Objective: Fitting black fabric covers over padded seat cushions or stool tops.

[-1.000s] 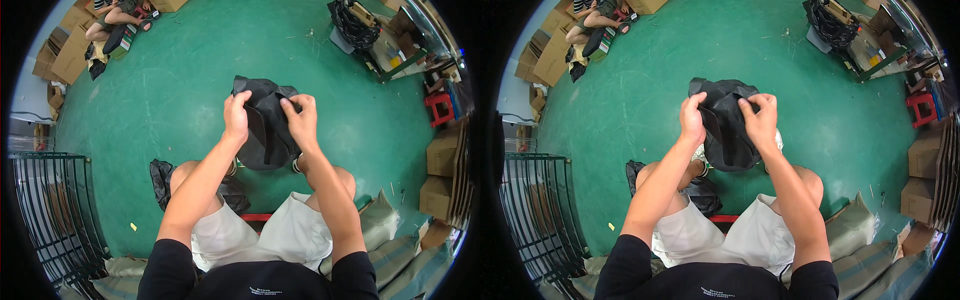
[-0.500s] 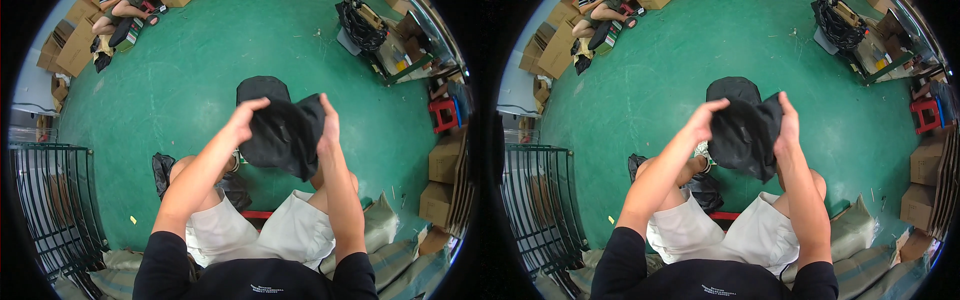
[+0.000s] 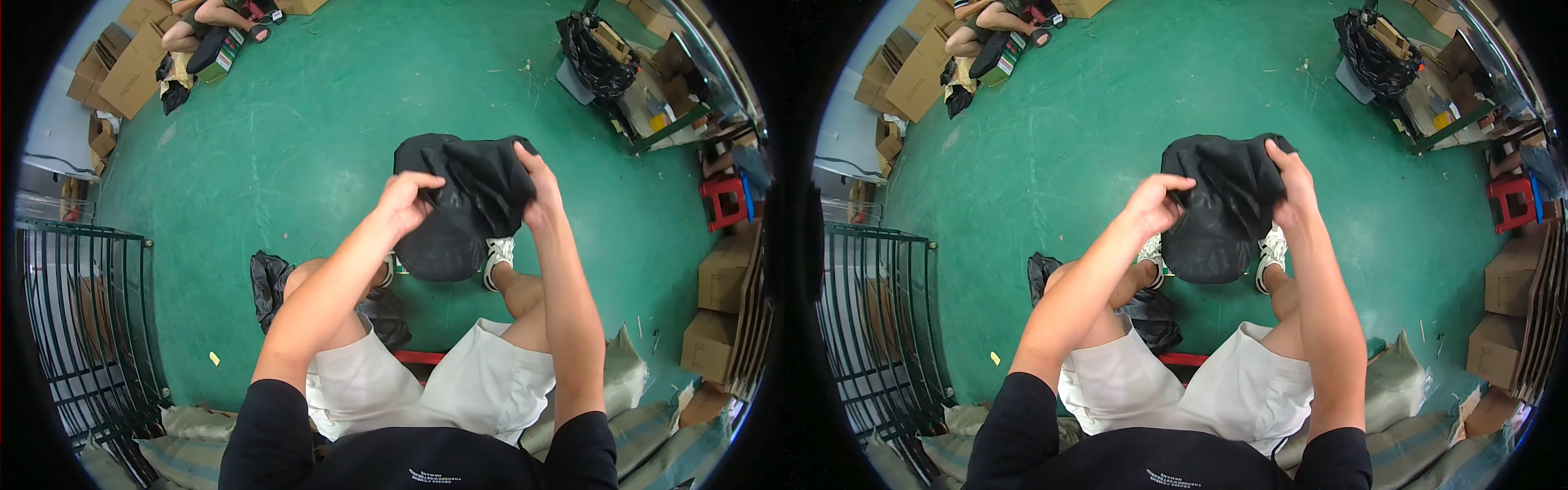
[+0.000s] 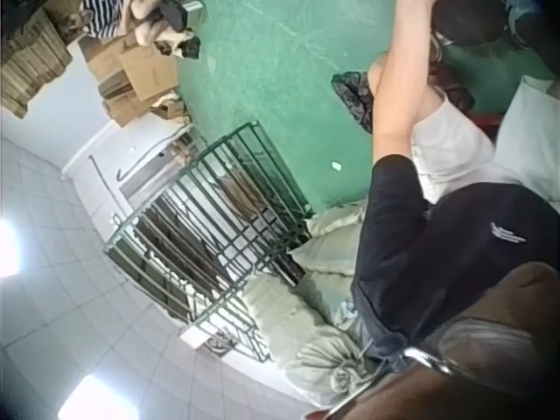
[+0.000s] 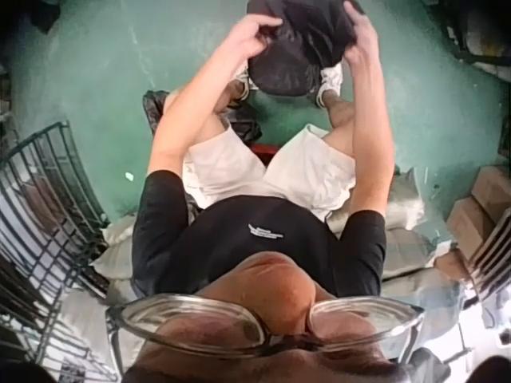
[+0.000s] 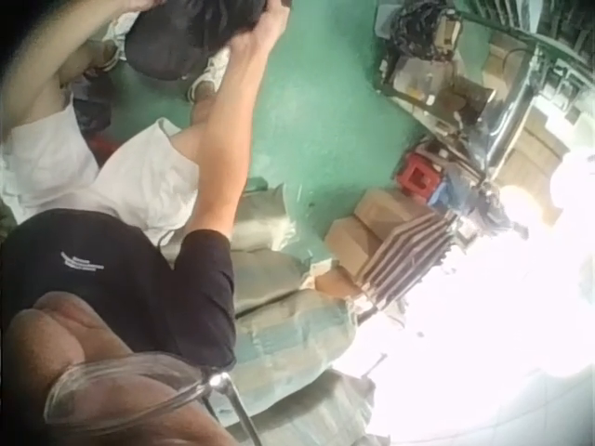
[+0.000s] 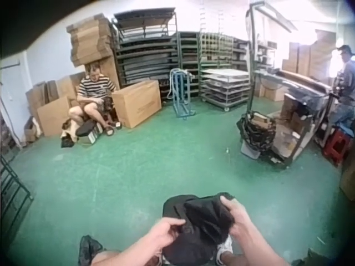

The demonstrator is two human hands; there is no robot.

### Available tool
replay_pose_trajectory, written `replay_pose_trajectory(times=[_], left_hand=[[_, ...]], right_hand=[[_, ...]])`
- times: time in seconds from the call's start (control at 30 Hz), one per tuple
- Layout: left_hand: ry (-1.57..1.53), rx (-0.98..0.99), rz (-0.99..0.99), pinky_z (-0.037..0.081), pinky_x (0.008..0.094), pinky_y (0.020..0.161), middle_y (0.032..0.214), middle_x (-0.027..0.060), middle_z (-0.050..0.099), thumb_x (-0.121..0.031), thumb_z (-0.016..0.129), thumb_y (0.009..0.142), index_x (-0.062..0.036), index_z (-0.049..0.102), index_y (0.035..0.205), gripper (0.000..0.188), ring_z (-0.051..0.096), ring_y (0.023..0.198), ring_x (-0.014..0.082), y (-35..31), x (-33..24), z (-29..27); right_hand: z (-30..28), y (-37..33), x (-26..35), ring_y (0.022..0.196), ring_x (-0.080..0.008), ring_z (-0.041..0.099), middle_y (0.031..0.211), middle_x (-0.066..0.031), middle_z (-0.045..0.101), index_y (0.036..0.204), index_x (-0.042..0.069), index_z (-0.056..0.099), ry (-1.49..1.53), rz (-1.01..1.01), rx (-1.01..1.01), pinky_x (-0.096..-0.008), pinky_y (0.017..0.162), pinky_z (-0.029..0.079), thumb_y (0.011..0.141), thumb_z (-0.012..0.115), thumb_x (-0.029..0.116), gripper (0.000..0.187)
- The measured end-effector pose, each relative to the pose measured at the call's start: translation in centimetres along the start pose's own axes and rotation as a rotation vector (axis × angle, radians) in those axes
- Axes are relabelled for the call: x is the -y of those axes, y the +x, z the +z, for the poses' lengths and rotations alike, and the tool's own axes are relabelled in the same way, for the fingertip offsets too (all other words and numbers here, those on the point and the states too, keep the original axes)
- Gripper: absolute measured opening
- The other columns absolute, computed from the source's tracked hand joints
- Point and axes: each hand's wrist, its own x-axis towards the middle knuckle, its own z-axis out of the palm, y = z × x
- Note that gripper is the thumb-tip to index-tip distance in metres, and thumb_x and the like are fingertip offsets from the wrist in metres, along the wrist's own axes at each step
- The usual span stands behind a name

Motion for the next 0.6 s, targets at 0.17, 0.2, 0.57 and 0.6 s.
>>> replay_pose_trajectory(times=[0.17, 0.2, 0.57, 0.6], left_hand=[[0.087, -0.022, 0.29, 0.052, 0.0363, 0.069, 0.083, 0.0129, 0.059, 0.007, 0.05, 0.067, 0.0, 0.051, 0.075, 0.011, 0.059, 0.073, 0.0261, 6.6, -9.4, 2.0], [0.09, -0.005, 0.339, 0.051, 0.035, 0.067, 0.084, 0.0132, 0.058, 0.006, 0.049, 0.067, 0.0001, 0.05, 0.074, 0.01, 0.058, 0.074, 0.0257, 7.1, -11.2, 3.1], [0.394, -0.427, 0.466, 0.043, 0.0307, 0.053, 0.099, 0.0045, 0.06, -0.002, 0.049, 0.079, -0.0122, 0.061, 0.122, 0.045, 0.056, 0.08, 0.0159, 9.9, -5.6, -5.5], [0.437, -0.508, 0.377, 0.05, 0.0309, 0.067, 0.108, 0.0054, 0.06, -0.002, 0.045, 0.082, -0.0139, 0.062, 0.122, 0.045, 0.057, 0.091, 0.0171, 10.0, -2.4, -6.2]], right_hand=[[3.7, 6.7, 4.8, 0.101, -0.0315, 0.063, 0.11, -0.0208, 0.064, 0.106, -0.007, 0.057, -0.117, -0.042, 0.217, -0.0423, 0.098, 0.047, 0.086, 0.057, 0.005, 0.023], [4.2, 7.8, 6.0, 0.1, -0.0312, 0.063, 0.107, -0.02, 0.064, 0.103, -0.007, 0.057, -0.08, -0.031, 0.259, -0.0423, 0.097, 0.047, 0.084, 0.058, 0.002, 0.021], [-6.0, 13.5, -2.8, 0.081, -0.0205, 0.059, 0.09, -0.0059, 0.059, 0.096, 0.008, 0.051, -0.01, -0.285, -0.081, -0.0338, 0.067, 0.047, 0.079, 0.06, -0.008, 0.025], [-10.3, 13.8, -4.8, 0.069, -0.0179, 0.054, 0.076, -0.0031, 0.053, 0.081, 0.01, 0.049, -0.036, -0.261, -0.17, -0.0328, 0.057, 0.043, 0.077, 0.06, -0.006, 0.02]])
